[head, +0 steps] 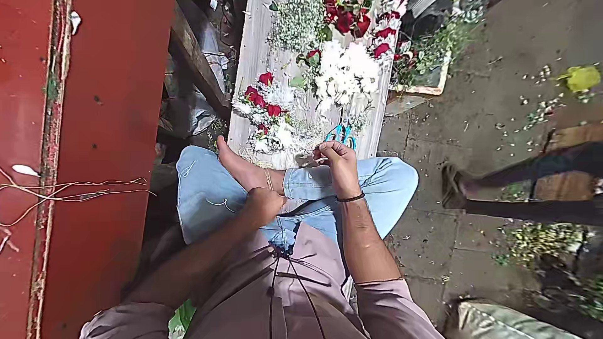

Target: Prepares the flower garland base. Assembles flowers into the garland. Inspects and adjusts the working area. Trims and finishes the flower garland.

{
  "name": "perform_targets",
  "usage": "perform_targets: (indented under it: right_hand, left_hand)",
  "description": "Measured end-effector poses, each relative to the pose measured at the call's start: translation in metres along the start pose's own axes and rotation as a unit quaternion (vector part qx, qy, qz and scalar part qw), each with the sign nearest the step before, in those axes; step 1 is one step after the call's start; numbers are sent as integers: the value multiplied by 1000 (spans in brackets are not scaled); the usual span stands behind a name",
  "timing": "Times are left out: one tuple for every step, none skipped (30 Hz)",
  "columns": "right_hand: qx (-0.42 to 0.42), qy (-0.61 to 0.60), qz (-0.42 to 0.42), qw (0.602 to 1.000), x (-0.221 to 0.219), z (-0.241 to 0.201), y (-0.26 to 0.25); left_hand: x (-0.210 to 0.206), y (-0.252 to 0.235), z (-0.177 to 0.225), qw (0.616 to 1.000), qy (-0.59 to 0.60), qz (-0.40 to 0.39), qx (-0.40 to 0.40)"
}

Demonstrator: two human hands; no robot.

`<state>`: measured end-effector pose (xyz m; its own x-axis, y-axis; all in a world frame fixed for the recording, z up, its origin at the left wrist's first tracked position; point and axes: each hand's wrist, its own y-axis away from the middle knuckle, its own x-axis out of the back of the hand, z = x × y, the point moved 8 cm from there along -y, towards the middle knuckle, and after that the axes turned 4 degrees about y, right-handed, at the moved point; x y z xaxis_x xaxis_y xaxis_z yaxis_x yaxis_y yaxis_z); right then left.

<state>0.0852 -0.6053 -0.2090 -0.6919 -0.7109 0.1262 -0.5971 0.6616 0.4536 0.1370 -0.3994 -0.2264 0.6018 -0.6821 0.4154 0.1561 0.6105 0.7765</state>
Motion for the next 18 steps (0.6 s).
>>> perform_targets:
  right_hand:
    - [2, -7, 3, 1000, 0, 2, -5]
    - [6, -6, 3, 1000, -1, 3, -8]
    - [9, -2, 3, 1000, -2, 4, -8]
    - [10, 4, 2, 1000, -4, 4, -9]
    - [9, 7, -1, 1000, -5, 4, -9]
    - [8, 8, -4, 1000, -7, 5, -9]
    - [7, 9, -7, 1000, -8, 5, -10]
    - [5, 10, -11, 1000, -9, 5, -10]
    - [4, 11, -14, 1000, -11, 6, -11]
    - [0, 12, -18, 1000, -12, 6, -11]
    - [-3, 15, -25, 1000, -15, 6, -12]
    - [-5, 19, -31, 999, -17, 7, -12]
    - [-4, 25, -36, 999, -19, 8, -13]
    - [-1, 31, -37, 999, -20, 9, -14]
    - [1, 34, -37, 999, -20, 9, -14]
    - [2, 35, -37, 999, -19, 8, -13]
    - [3, 34, -35, 999, -17, 6, -10]
    - [4, 34, -32, 999, -15, 4, -5]
  left_hand:
    - [0, 0, -3, 1000, -9, 5, -1]
    - [0, -1, -6, 1000, -14, 8, -5]
    - [-1, -2, -8, 1000, -15, 13, -8]
    - [-1, -2, -10, 1000, -18, 21, -10]
    - [-1, -4, -11, 999, -24, 28, -11]
    - [-1, -5, -12, 999, -29, 29, -11]
    - [-1, -7, -11, 999, -38, 17, -10]
    - [-1, -8, -9, 999, -50, -2, -13]
    - [-2, -10, -5, 997, -68, -20, -21]
    - [-2, -12, 1, 996, -84, -29, -32]
    - [-2, -13, 5, 994, -98, -28, -41]
    - [-1, -15, 9, 993, -110, -15, -50]
    - [-1, -18, 11, 991, -120, -2, -58]
    - [-1, -22, 11, 990, -121, 12, -67]
    - [1, -22, 11, 991, -109, 20, -76]
    - [5, -20, 10, 992, -83, 27, -91]
    - [13, -13, 7, 992, -37, 42, -110]
    - [25, 0, 3, 986, 36, 84, -141]
